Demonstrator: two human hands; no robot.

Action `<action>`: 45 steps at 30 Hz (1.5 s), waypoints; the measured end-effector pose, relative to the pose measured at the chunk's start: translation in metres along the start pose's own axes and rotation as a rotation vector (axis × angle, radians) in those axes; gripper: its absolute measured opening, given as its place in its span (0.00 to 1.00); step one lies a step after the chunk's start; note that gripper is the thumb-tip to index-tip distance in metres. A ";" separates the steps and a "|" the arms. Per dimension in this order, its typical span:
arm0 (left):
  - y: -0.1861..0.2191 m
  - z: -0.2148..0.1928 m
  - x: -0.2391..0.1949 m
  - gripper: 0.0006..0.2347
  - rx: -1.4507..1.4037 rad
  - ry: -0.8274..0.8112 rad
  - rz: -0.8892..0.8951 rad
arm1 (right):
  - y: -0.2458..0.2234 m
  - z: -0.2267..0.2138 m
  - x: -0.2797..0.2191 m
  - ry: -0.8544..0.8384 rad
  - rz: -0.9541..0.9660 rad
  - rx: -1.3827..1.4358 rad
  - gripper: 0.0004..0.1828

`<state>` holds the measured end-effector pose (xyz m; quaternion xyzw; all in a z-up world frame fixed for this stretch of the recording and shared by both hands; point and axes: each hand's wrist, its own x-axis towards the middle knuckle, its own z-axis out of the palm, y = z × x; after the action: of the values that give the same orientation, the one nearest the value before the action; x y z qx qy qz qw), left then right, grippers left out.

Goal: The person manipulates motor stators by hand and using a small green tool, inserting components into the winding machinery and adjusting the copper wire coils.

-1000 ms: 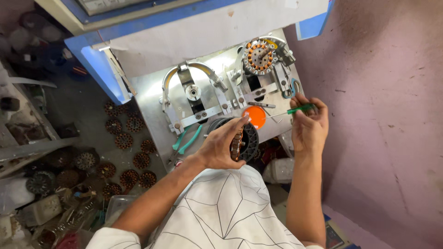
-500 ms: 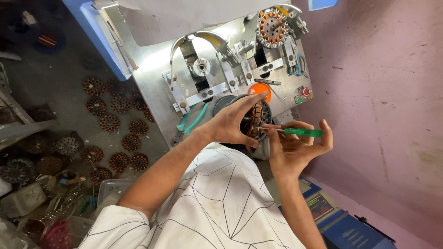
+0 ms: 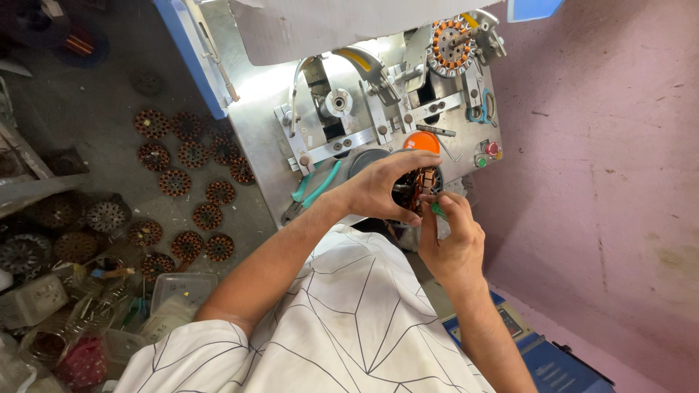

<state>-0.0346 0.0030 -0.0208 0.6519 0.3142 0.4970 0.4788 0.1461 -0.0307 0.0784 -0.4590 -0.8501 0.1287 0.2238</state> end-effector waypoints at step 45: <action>0.006 0.010 0.023 0.15 -0.248 -0.129 -0.113 | 0.039 0.029 -0.037 0.663 -0.259 0.433 0.24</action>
<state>-0.0180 0.0178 -0.0074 0.5996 0.2550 0.4615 0.6021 0.1784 -0.0409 0.0271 -0.3074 -0.7361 0.1205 0.5908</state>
